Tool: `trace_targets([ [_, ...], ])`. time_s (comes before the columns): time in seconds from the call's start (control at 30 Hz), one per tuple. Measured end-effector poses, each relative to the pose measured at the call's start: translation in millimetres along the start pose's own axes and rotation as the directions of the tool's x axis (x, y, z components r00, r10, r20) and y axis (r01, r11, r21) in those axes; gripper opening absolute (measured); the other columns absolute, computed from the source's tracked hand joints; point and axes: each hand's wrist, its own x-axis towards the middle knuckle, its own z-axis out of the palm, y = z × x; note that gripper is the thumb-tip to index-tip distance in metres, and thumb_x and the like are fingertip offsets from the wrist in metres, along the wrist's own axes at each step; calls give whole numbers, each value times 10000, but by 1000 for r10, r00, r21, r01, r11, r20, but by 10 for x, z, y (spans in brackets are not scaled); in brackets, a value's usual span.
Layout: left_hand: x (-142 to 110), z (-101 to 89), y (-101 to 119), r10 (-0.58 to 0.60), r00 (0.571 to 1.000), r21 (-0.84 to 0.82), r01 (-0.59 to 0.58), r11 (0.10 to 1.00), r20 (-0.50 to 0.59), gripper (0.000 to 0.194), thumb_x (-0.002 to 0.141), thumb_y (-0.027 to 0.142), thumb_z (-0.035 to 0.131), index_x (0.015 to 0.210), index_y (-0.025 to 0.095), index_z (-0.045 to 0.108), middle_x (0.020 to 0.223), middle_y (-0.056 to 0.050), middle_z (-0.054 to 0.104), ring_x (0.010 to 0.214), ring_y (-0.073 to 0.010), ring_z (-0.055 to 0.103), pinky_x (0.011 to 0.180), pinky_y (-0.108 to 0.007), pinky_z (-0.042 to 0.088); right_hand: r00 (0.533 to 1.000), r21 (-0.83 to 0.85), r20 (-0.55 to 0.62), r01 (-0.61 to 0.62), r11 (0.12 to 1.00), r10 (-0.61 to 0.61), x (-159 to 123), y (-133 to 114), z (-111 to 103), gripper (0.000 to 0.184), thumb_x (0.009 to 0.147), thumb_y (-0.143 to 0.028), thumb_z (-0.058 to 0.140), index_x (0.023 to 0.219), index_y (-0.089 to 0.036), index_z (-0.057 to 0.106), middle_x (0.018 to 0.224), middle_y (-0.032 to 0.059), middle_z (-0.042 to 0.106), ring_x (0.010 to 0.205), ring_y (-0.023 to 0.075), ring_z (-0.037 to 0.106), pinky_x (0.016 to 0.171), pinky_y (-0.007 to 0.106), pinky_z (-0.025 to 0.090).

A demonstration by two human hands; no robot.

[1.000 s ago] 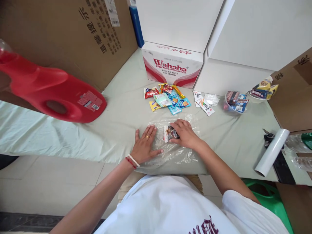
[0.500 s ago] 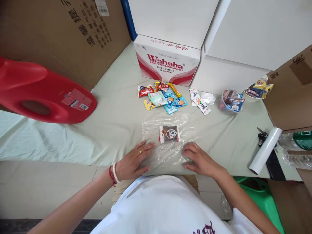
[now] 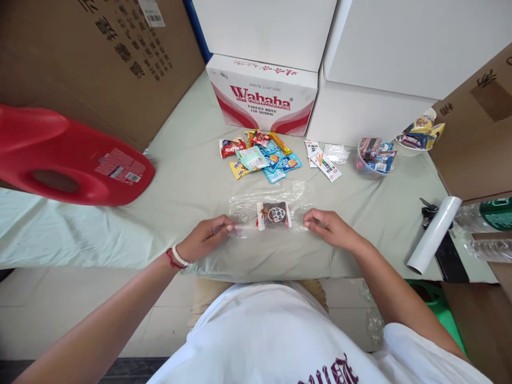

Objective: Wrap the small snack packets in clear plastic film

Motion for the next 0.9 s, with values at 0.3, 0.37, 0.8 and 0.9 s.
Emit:
trace_targets([
  [0.3, 520, -36, -154, -132, 955, 80, 158, 984, -264, 362, 893, 526, 510, 763, 197, 588, 589, 41, 514, 559, -122, 429, 573, -257, 334, 982, -204, -95, -181, 962, 165, 725, 287, -62, 263, 946, -408, 537, 909, -183, 667, 707, 4, 587, 652, 161, 494, 612, 266, 383],
  [0.37, 553, 22, -156, -141, 944, 121, 184, 975, -299, 355, 890, 510, 503, 749, 197, 590, 589, 38, 521, 565, -124, 434, 587, -262, 327, 975, -407, -188, -184, 895, 115, 726, 236, 0, 207, 936, -293, 543, 987, -170, 701, 868, 78, 665, 811, 220, 567, 697, 303, 438],
  [0.8, 279, -6, -40, -111, 547, 85, 320, 943, -829, 229, 976, 378, 451, 924, 202, 589, 882, -54, 658, 821, -196, 596, 798, -332, 468, 992, -577, 79, 128, 806, -101, 801, -382, 784, 351, 1046, -319, 472, 1347, -324, 652, 1543, 43, 514, 1158, 222, 658, 842, 303, 537],
  [0.9, 104, 296, 257, 194, 610, 336, 125, 934, -768, 173, 986, 277, 469, 992, 209, 628, 982, -85, 680, 944, -213, 623, 892, -359, 484, 995, -515, 47, 97, 852, -85, 847, -328, 791, 484, 1014, -307, 521, 1497, -270, 514, 1547, 104, 506, 1214, 256, 638, 927, 361, 545],
])
